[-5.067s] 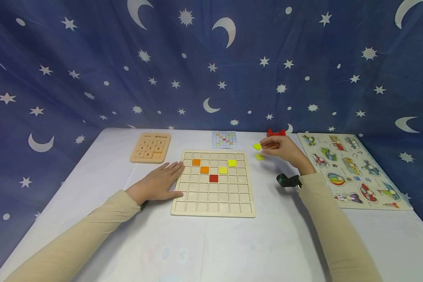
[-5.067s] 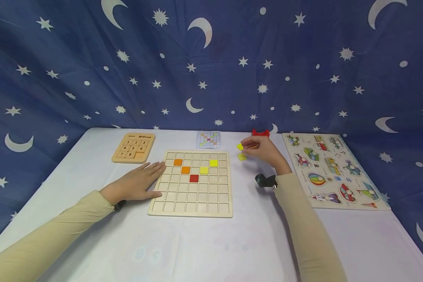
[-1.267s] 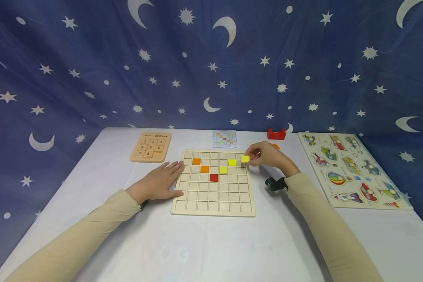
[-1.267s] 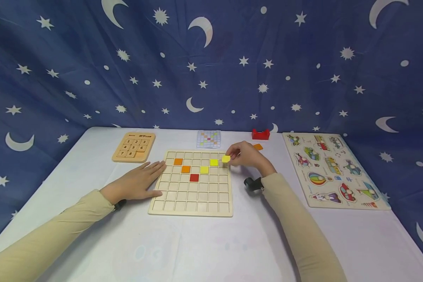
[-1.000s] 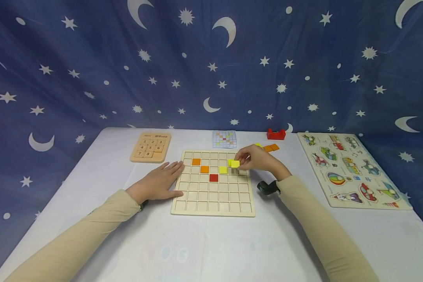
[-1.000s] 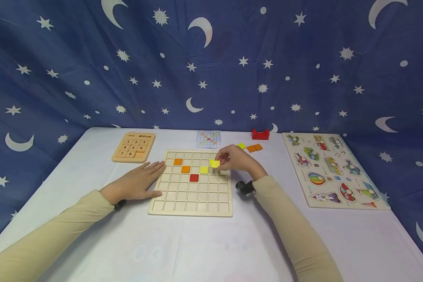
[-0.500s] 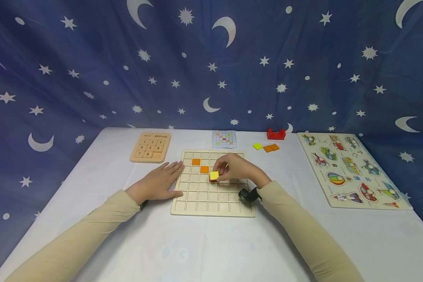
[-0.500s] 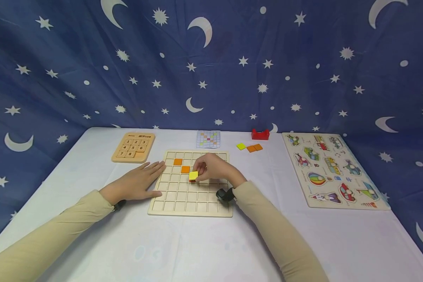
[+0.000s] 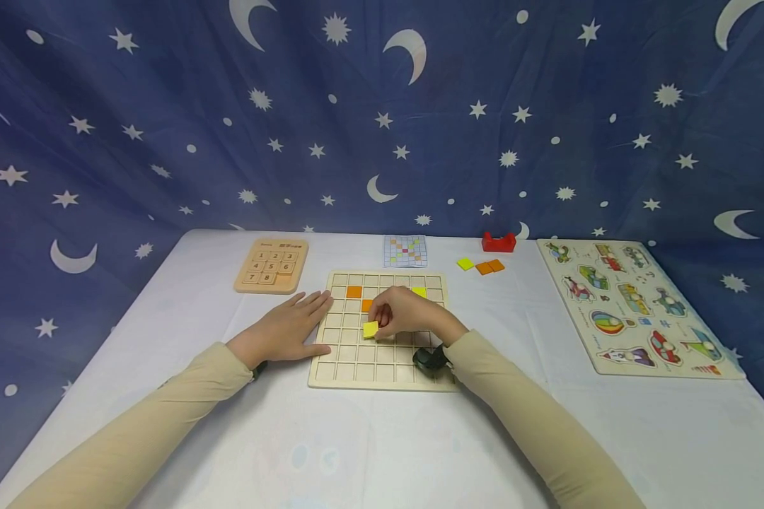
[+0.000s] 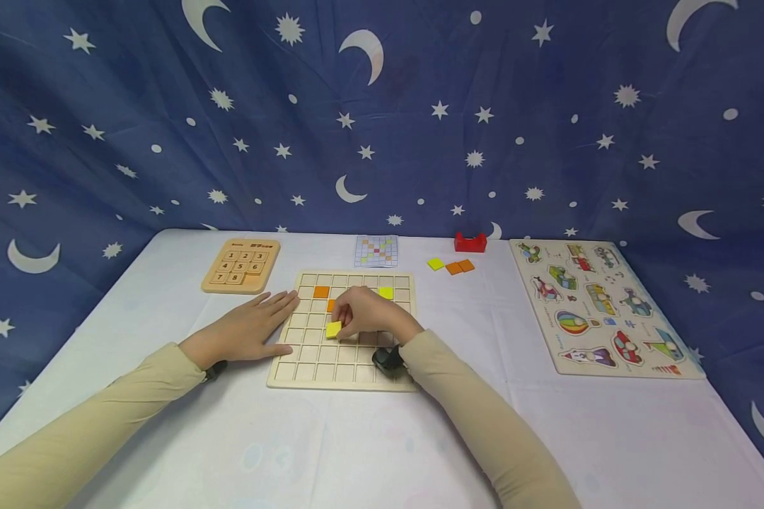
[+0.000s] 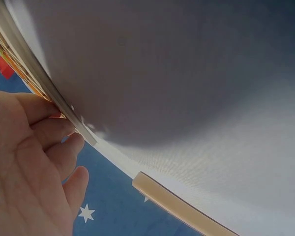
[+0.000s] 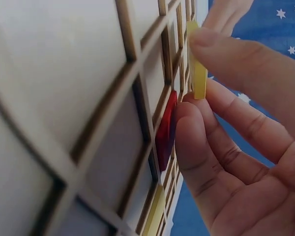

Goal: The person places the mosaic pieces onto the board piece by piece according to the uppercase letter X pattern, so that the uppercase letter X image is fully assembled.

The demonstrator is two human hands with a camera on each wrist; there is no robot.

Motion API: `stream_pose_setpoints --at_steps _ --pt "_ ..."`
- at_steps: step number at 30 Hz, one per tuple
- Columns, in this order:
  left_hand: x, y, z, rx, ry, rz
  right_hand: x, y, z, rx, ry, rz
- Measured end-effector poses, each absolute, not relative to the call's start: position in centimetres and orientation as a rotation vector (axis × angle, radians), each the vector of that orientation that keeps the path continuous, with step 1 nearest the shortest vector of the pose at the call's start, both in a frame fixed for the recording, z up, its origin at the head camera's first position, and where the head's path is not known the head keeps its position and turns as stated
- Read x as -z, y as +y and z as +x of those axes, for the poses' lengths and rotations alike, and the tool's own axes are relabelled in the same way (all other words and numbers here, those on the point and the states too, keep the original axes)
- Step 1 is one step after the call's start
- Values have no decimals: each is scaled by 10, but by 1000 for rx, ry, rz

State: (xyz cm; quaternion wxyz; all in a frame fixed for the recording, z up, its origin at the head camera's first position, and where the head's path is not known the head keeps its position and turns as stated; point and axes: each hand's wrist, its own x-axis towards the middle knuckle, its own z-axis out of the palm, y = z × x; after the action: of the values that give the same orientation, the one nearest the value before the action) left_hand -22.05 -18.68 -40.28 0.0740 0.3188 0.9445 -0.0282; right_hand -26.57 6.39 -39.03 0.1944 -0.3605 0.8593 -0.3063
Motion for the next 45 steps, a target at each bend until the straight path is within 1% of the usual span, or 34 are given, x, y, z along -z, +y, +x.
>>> stream_pose_setpoints --at_steps 11,28,40,45 --pt "402 -186 -220 100 2830 961 390 57 -264 771 2420 -1055" --pt "403 -186 -220 81 2833 944 388 61 -263 763 2406 -1051" --pt "402 -187 -220 80 2829 946 381 89 -270 913 2378 -1025" --pt "402 -187 -220 75 2827 944 379 105 -277 956 2382 -966"
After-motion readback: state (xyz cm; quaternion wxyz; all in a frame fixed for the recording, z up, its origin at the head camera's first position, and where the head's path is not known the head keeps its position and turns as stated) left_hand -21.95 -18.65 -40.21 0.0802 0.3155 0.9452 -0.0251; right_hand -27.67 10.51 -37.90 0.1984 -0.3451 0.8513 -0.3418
